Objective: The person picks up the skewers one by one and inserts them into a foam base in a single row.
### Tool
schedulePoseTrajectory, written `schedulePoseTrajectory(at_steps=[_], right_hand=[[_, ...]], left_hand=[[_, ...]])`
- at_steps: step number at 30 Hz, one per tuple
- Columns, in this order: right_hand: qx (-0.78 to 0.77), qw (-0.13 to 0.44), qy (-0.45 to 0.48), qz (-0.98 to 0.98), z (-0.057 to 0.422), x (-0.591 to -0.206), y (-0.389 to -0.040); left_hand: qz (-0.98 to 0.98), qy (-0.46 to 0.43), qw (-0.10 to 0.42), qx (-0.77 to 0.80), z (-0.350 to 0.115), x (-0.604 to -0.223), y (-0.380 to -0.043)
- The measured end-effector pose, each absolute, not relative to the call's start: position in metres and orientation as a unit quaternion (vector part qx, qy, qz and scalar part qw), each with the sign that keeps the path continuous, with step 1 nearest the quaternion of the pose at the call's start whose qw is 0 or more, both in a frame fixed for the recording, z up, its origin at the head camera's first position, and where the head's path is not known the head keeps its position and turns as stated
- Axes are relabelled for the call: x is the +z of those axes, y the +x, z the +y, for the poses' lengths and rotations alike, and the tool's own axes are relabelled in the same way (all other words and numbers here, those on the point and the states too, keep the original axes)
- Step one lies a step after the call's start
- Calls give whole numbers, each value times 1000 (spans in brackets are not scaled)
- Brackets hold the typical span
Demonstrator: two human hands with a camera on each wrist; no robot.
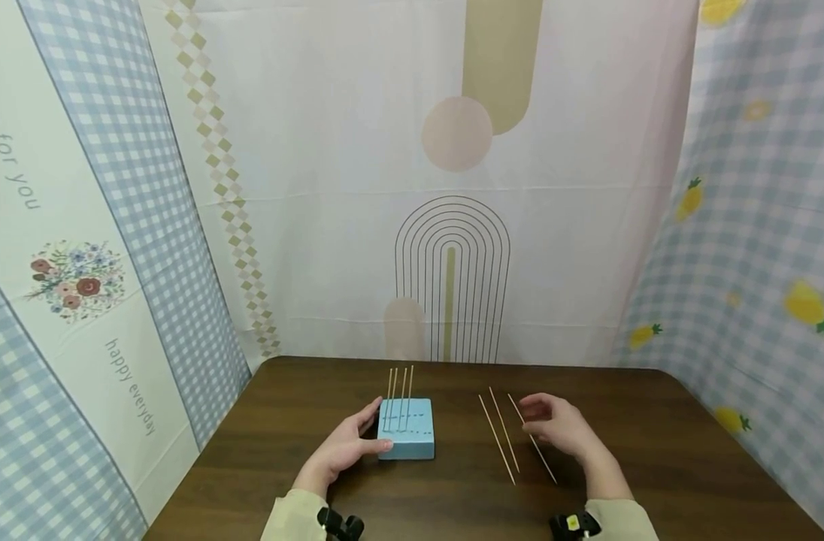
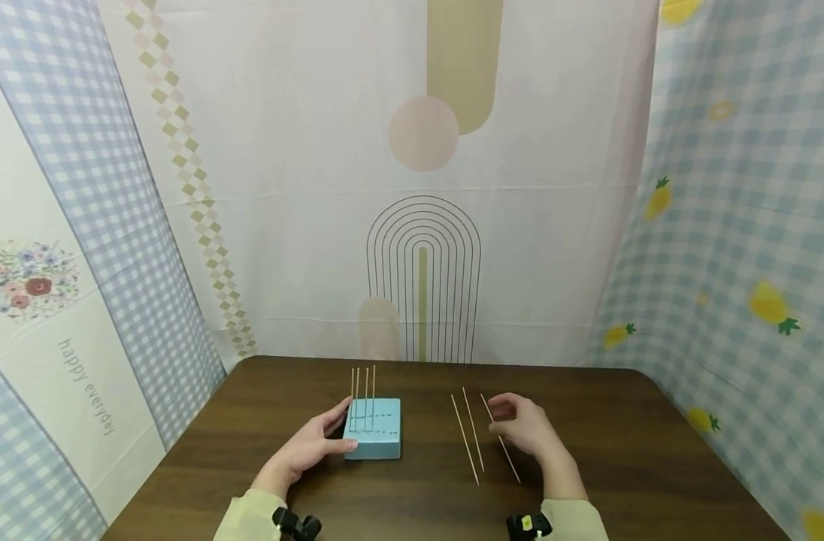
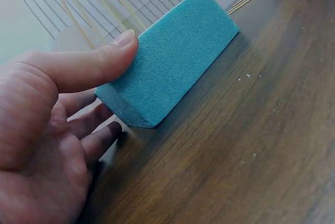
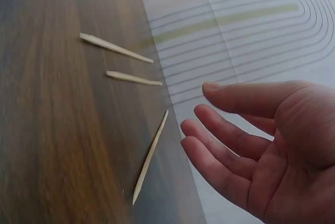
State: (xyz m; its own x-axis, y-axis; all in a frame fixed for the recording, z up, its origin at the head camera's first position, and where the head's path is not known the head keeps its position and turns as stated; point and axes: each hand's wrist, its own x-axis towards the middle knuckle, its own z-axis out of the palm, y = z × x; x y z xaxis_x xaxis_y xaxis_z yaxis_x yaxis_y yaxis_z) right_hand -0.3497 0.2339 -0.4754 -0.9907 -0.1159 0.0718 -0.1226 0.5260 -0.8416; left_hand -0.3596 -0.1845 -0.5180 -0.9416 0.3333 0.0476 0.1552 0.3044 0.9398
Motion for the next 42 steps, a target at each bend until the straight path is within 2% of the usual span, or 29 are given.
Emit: schedulePoseTrajectory(at_steps=[15, 42], right_hand=[[498, -7, 32, -866, 253, -497, -359], [448, -2, -5, -894, 241, -501, -359]], left_hand=[[806, 153, 77, 567, -184, -519, -361], [804, 156, 76, 569, -184, -518, -359]])
